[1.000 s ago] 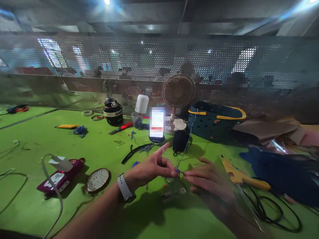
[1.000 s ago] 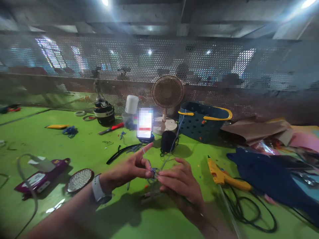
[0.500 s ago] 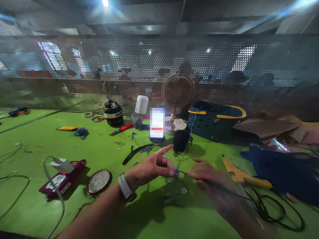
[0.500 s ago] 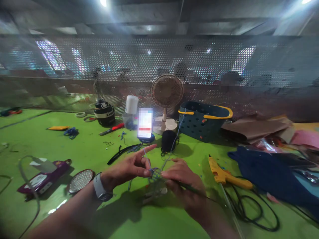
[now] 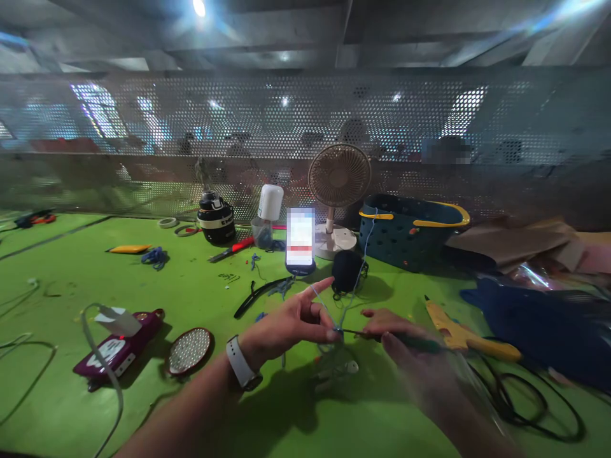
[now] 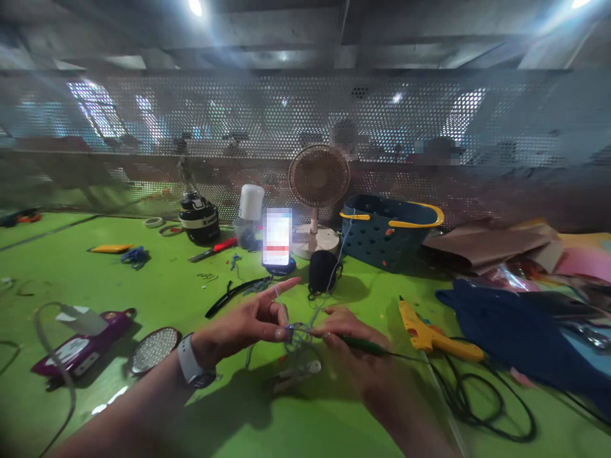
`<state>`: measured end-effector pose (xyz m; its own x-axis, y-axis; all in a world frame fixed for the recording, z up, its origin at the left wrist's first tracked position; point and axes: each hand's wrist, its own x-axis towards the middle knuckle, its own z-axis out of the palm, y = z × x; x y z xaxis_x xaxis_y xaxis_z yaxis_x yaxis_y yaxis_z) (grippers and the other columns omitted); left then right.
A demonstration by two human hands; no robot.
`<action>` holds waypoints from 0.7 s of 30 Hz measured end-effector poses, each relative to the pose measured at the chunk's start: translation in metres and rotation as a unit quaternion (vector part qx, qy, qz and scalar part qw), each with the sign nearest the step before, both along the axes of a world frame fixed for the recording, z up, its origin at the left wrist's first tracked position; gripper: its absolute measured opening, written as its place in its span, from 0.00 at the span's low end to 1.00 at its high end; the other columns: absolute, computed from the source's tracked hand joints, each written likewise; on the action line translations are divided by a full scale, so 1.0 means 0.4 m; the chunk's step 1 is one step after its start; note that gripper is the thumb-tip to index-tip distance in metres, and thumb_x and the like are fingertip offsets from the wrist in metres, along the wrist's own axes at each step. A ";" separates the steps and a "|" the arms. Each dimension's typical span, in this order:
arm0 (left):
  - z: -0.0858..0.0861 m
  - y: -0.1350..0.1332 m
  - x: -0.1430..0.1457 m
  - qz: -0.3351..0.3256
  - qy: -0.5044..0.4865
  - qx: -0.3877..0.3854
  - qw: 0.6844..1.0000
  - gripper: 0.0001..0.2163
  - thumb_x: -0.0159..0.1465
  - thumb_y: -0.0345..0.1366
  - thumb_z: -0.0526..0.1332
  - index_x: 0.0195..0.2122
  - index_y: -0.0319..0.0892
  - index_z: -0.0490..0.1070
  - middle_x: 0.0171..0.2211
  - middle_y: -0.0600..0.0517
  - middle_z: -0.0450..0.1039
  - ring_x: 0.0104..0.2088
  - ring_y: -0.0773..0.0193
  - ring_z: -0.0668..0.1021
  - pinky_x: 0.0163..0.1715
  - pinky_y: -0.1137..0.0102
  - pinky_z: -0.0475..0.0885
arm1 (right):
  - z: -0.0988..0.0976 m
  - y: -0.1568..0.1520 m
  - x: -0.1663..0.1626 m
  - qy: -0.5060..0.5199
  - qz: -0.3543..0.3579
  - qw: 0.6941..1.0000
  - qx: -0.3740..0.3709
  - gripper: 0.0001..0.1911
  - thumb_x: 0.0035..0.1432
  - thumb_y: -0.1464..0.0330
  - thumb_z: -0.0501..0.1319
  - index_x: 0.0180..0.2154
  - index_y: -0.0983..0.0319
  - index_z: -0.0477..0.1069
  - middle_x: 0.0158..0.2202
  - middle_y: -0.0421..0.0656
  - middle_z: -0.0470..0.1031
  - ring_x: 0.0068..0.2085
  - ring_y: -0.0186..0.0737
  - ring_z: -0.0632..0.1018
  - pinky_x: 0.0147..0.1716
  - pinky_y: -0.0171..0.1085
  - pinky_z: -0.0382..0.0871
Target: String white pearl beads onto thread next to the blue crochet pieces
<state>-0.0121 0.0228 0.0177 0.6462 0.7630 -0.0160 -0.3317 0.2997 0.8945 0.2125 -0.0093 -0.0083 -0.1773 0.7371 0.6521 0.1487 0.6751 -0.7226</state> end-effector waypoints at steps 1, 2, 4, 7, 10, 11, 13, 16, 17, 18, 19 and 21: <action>0.003 -0.003 0.003 0.003 0.008 0.009 1.000 0.46 0.50 0.22 0.70 0.66 0.42 0.47 0.28 0.55 0.75 0.28 0.69 0.77 0.34 0.72 0.70 | -0.010 0.002 -0.003 0.016 0.002 0.999 -0.031 0.05 0.61 0.67 0.61 0.36 0.57 0.77 0.35 0.42 0.81 0.40 0.44 0.81 0.40 0.43 0.78; 0.005 -0.008 0.008 0.008 0.016 0.020 1.000 0.45 0.50 0.23 0.70 0.66 0.42 0.47 0.28 0.56 0.75 0.29 0.69 0.77 0.35 0.71 0.70 | -0.020 0.004 -0.008 0.037 0.008 0.997 -0.060 0.06 0.61 0.66 0.61 0.37 0.57 0.77 0.35 0.43 0.81 0.40 0.44 0.81 0.37 0.41 0.79; 0.008 -0.016 0.018 0.025 0.038 0.053 0.998 0.44 0.51 0.24 0.70 0.66 0.43 0.48 0.28 0.56 0.73 0.30 0.69 0.76 0.36 0.70 0.70 | -0.031 0.005 -0.024 0.084 0.011 0.992 -0.093 0.08 0.64 0.66 0.58 0.37 0.57 0.76 0.33 0.42 0.82 0.35 0.41 0.82 0.31 0.38 0.79; 0.006 -0.028 0.032 0.070 0.092 0.115 0.987 0.42 0.53 0.26 0.69 0.66 0.43 0.49 0.29 0.57 0.71 0.31 0.68 0.75 0.38 0.67 0.69 | -0.022 0.000 -0.046 0.091 -0.034 0.994 -0.056 0.08 0.64 0.65 0.58 0.36 0.55 0.76 0.30 0.40 0.81 0.30 0.39 0.82 0.28 0.34 0.79; 0.004 -0.035 0.038 0.099 0.136 0.158 0.973 0.39 0.55 0.30 0.68 0.65 0.45 0.50 0.32 0.55 0.71 0.34 0.66 0.75 0.39 0.65 0.69 | 0.007 -0.011 -0.054 0.039 -0.094 0.995 -0.014 0.07 0.61 0.63 0.61 0.33 0.54 0.77 0.31 0.40 0.81 0.33 0.40 0.82 0.31 0.34 0.79; 0.005 -0.037 0.039 0.100 0.138 0.164 0.972 0.38 0.56 0.31 0.68 0.65 0.45 0.50 0.33 0.54 0.71 0.35 0.65 0.75 0.40 0.64 0.70 | 0.015 -0.016 -0.053 0.034 -0.100 0.994 -0.015 0.07 0.60 0.62 0.61 0.33 0.54 0.77 0.31 0.40 0.80 0.33 0.40 0.82 0.30 0.35 0.78; 0.008 -0.039 0.040 0.096 0.136 0.156 0.974 0.36 0.57 0.33 0.68 0.64 0.45 0.52 0.36 0.51 0.72 0.39 0.63 0.75 0.42 0.62 0.69 | 0.023 -0.023 -0.051 0.047 -0.099 0.992 -0.055 0.08 0.58 0.60 0.62 0.32 0.54 0.78 0.30 0.40 0.80 0.31 0.41 0.81 0.27 0.36 0.78; 0.011 -0.040 0.044 0.112 0.139 0.126 0.976 0.34 0.58 0.35 0.68 0.63 0.43 0.55 0.35 0.51 0.73 0.39 0.61 0.76 0.42 0.61 0.70 | 0.017 -0.029 -0.049 0.082 -0.082 0.981 -0.157 0.07 0.57 0.60 0.63 0.32 0.53 0.79 0.32 0.39 0.80 0.32 0.43 0.81 0.24 0.36 0.76; 0.010 -0.040 0.046 0.121 0.136 0.120 0.976 0.34 0.57 0.35 0.68 0.63 0.43 0.55 0.34 0.51 0.73 0.38 0.62 0.76 0.42 0.62 0.70 | 0.013 -0.029 -0.048 0.093 -0.080 0.976 -0.178 0.06 0.58 0.61 0.63 0.33 0.53 0.79 0.34 0.39 0.80 0.33 0.43 0.81 0.25 0.37 0.76; 0.008 -0.041 0.048 0.128 0.130 0.116 0.976 0.35 0.56 0.35 0.69 0.63 0.43 0.55 0.32 0.53 0.73 0.36 0.62 0.76 0.41 0.62 0.70 | 0.010 -0.029 -0.046 0.100 -0.077 0.975 -0.184 0.06 0.57 0.61 0.64 0.33 0.52 0.79 0.34 0.39 0.80 0.34 0.42 0.81 0.27 0.37 0.76; 0.006 -0.043 0.051 0.133 0.118 0.111 0.978 0.36 0.55 0.34 0.69 0.63 0.43 0.55 0.31 0.54 0.73 0.35 0.63 0.76 0.40 0.63 0.70 | 0.009 -0.028 -0.044 0.100 -0.071 0.976 -0.179 0.05 0.57 0.62 0.64 0.33 0.52 0.79 0.35 0.39 0.80 0.34 0.42 0.80 0.28 0.36 0.76; 0.004 -0.047 0.056 0.134 0.090 0.093 0.983 0.37 0.55 0.33 0.70 0.63 0.43 0.54 0.29 0.55 0.72 0.34 0.64 0.76 0.39 0.65 0.70 | 0.013 -0.027 -0.040 0.079 -0.051 0.985 -0.146 0.03 0.56 0.65 0.65 0.34 0.53 0.79 0.35 0.39 0.79 0.36 0.40 0.80 0.32 0.36 0.76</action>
<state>0.0101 0.0040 0.0193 0.4208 0.9061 0.0445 -0.2088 0.0490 0.9767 0.1965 -0.0202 -0.0032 -0.0063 0.9063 0.4226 0.0754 0.4218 -0.9035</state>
